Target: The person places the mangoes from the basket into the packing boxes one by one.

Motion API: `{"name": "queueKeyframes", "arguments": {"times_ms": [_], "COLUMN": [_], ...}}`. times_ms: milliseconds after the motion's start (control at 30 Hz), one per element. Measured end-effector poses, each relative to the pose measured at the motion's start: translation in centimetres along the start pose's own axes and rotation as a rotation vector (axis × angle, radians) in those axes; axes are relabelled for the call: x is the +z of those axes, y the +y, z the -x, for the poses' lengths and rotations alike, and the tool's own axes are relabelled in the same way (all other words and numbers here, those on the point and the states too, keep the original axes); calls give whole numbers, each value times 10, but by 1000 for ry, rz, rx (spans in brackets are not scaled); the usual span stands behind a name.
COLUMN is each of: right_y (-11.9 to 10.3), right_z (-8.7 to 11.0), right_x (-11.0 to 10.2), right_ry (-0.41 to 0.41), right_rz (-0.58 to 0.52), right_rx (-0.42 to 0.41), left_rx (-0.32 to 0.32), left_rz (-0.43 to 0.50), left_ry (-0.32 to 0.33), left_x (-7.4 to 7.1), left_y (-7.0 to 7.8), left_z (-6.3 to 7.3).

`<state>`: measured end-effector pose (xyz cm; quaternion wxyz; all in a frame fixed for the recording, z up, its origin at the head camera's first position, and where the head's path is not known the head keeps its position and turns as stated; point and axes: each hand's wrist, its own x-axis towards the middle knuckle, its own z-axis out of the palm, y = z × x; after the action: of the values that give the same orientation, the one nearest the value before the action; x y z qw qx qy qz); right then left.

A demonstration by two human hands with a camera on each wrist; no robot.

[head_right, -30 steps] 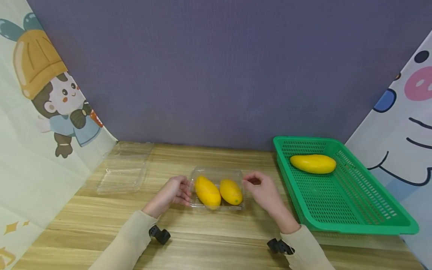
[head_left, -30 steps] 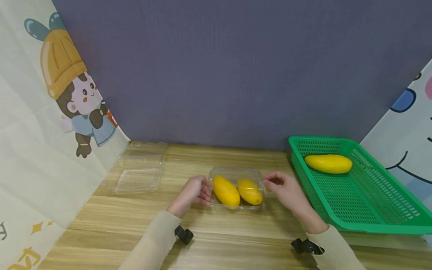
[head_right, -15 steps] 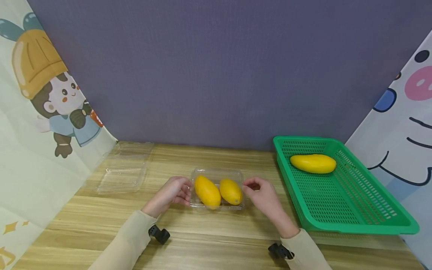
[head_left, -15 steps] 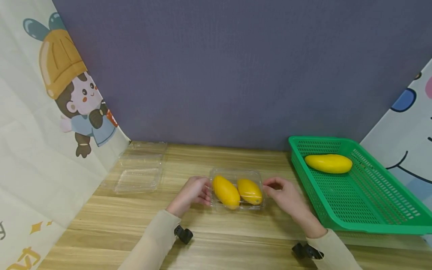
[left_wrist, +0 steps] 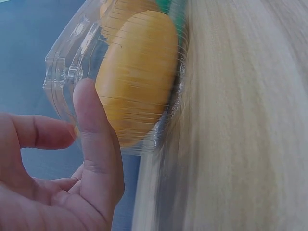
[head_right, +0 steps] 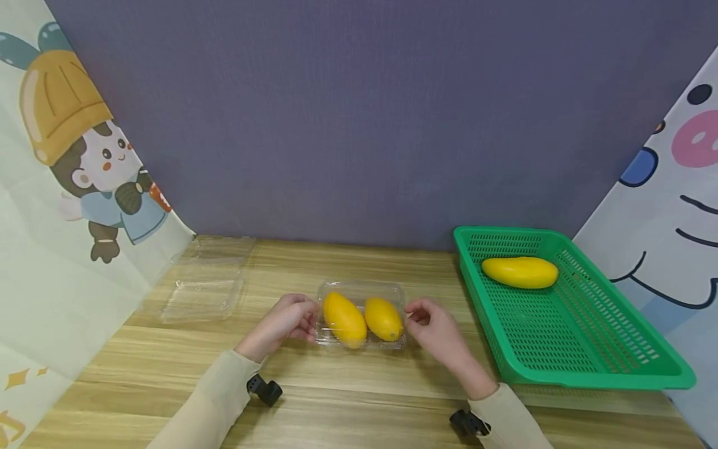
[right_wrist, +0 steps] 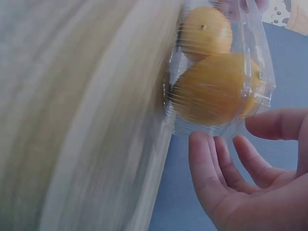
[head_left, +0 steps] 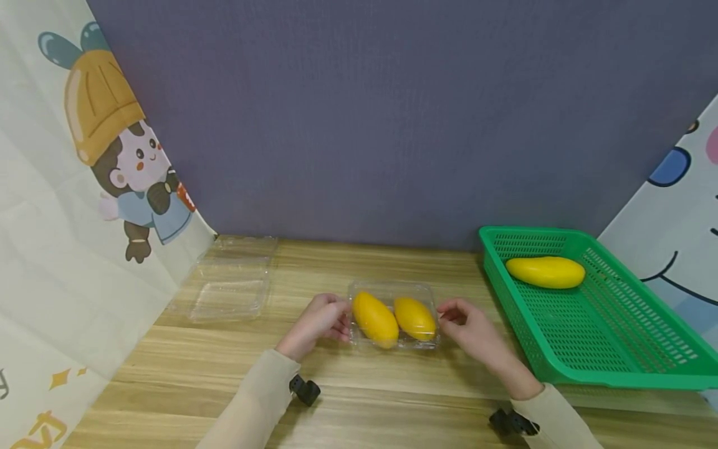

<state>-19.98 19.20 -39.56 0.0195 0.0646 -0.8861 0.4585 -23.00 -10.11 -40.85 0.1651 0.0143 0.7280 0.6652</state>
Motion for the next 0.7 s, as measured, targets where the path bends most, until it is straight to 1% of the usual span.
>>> {"name": "queueKeyframes", "arguments": {"times_ms": [67, 200, 333, 467, 600, 700], "right_y": [0, 0, -2, -4, -1, 3], "right_z": [2, 4, 9, 12, 15, 15], "right_x": [1, 1, 0, -3, -6, -6], "right_ry": [-22, -59, -125, -213, -320, -394], "right_rz": [-27, -115, -232, -323, -350, -371], "right_rx": [20, 81, 143, 210, 252, 269], "left_rx": [-4, -15, -16, -13, -13, -15], "left_rz": [-4, -11, -19, -28, -34, -34], "left_ry": [3, 14, 20, 22, 22, 21], "left_x": [0, 1, 1, 0, 0, 0], "left_y": [0, 1, 2, 2, 2, 1], "left_z": [0, 1, 1, 1, 1, 1]}}
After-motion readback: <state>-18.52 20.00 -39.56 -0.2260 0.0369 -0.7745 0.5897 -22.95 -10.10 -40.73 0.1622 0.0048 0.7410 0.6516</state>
